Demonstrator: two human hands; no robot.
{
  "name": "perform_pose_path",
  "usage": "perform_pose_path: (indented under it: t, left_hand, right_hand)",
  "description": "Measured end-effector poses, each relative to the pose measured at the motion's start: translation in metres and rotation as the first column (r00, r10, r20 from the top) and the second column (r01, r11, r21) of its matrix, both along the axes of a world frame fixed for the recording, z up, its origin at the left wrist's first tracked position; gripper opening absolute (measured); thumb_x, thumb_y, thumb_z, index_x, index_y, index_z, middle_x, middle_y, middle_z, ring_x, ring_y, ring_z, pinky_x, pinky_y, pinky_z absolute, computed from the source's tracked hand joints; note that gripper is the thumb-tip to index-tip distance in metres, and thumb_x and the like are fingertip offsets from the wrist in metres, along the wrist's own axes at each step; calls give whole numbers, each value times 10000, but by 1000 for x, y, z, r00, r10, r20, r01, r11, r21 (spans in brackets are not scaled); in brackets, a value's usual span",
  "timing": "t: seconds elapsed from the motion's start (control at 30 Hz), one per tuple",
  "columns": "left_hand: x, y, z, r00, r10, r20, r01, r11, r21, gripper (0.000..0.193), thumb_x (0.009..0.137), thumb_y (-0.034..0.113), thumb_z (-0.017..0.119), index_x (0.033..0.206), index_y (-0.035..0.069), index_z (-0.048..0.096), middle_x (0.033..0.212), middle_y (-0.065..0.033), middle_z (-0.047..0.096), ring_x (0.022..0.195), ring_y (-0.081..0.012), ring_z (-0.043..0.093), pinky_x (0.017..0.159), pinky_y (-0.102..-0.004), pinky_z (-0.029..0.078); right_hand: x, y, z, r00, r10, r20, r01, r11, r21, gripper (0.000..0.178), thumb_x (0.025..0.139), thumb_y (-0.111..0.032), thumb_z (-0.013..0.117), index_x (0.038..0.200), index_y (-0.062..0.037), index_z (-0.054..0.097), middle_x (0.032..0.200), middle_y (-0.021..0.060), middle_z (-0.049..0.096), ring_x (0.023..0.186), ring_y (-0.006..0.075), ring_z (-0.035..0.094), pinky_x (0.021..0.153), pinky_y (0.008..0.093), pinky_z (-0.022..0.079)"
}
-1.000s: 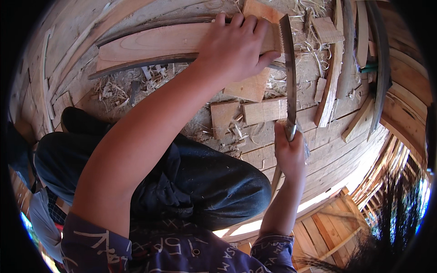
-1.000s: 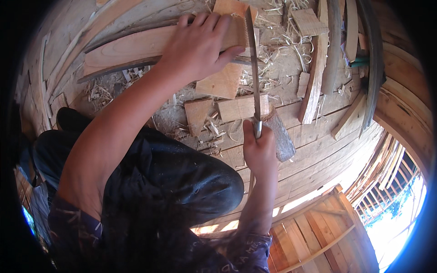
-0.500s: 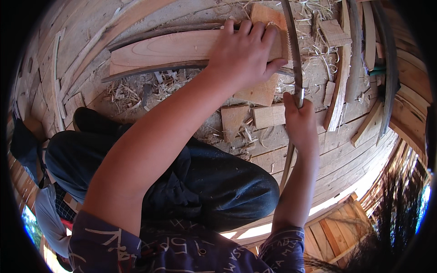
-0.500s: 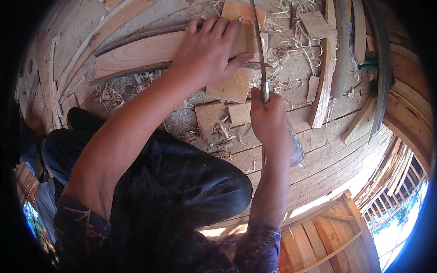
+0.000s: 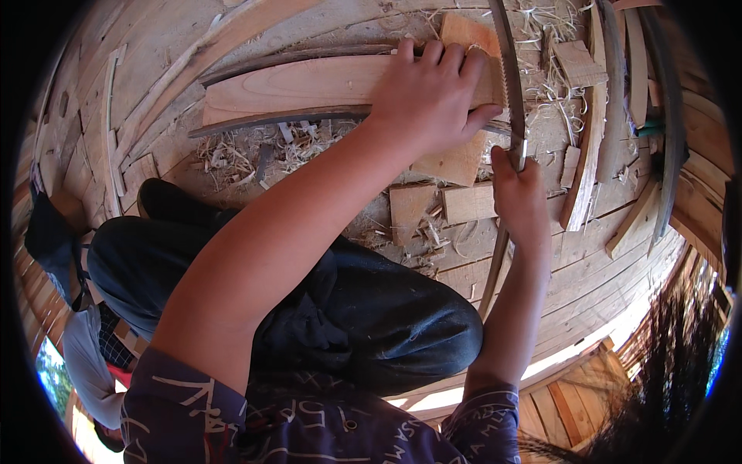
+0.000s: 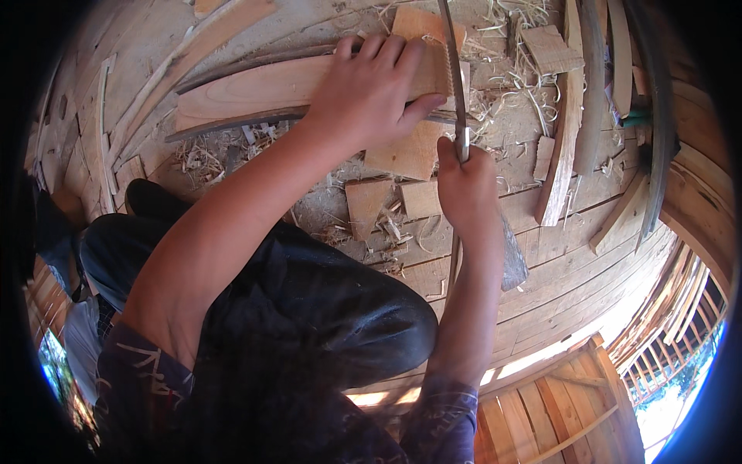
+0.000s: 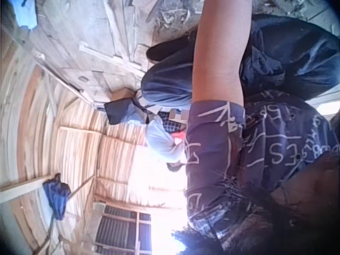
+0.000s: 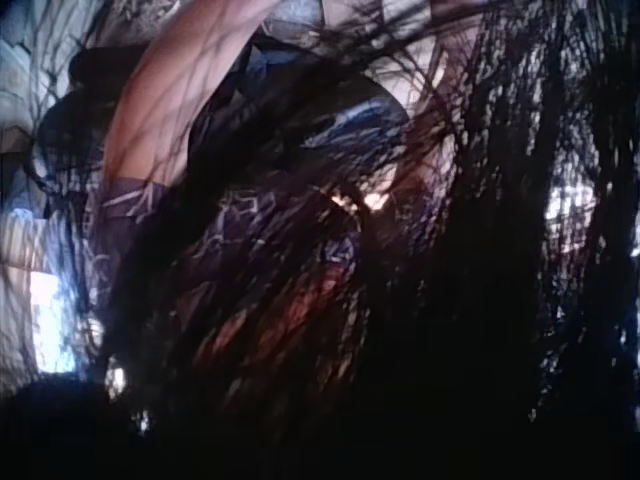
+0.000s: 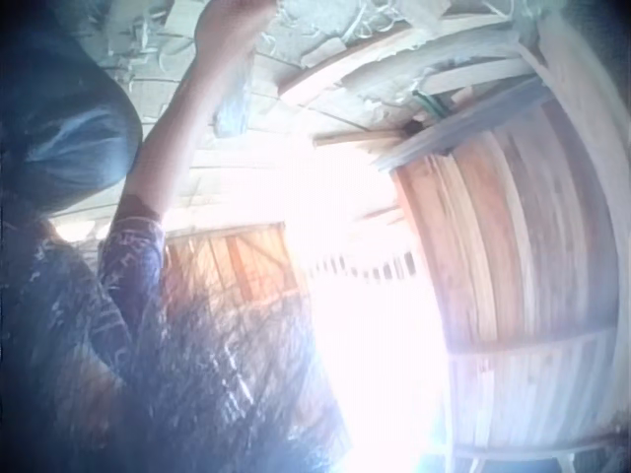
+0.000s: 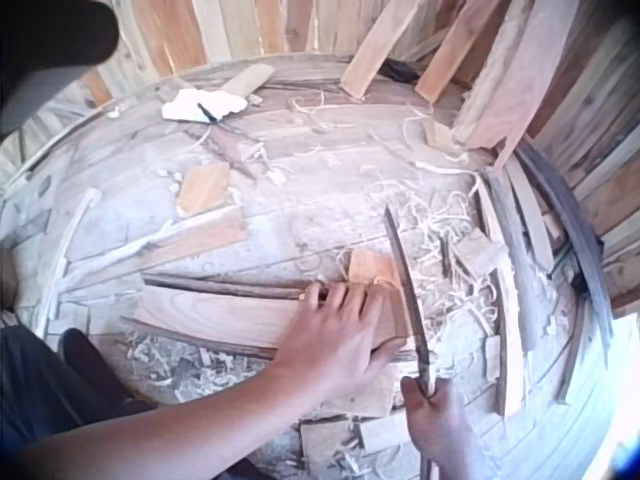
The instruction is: The person saws a piece of wood with a hand saw while sitting on the floor.
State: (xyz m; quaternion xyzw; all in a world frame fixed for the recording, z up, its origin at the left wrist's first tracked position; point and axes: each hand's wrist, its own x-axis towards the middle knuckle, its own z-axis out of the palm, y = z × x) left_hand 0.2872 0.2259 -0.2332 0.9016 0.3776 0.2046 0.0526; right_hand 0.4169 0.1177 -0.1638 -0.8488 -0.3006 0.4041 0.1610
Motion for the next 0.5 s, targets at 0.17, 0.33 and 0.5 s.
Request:
perform_pose_path:
  t: [0.17,0.33,0.5]
  left_hand:
    - [1,0,6,999,7,-51,-11,997,-79,604,897,550,561,1197,26,540,1047,-145,626,1054,-274,583,895,-452,393]
    - [-1,-1,1,999,15,-52,-19,998,-60,608,904,552,550,1205,23,533,1045,-142,619,1055,-272,581,905,-457,385]
    - [1,1,3,999,-4,-51,1,998,-67,600,913,539,542,1216,22,524,1056,-138,611,1051,-281,579,923,-465,374]
  right_hand:
    - [-2,-34,2,1000,0,1,1,999,-35,409,958,-281,578,728,57,556,566,127,485,563,165,420,557,386,389]
    - [-12,-122,16,984,-160,-74,153,983,-97,386,969,-259,572,713,28,555,554,60,460,572,115,403,526,347,350]
    - [-6,-77,21,990,-135,-45,130,987,-99,378,959,-265,578,730,36,559,553,62,464,566,117,405,523,348,354]
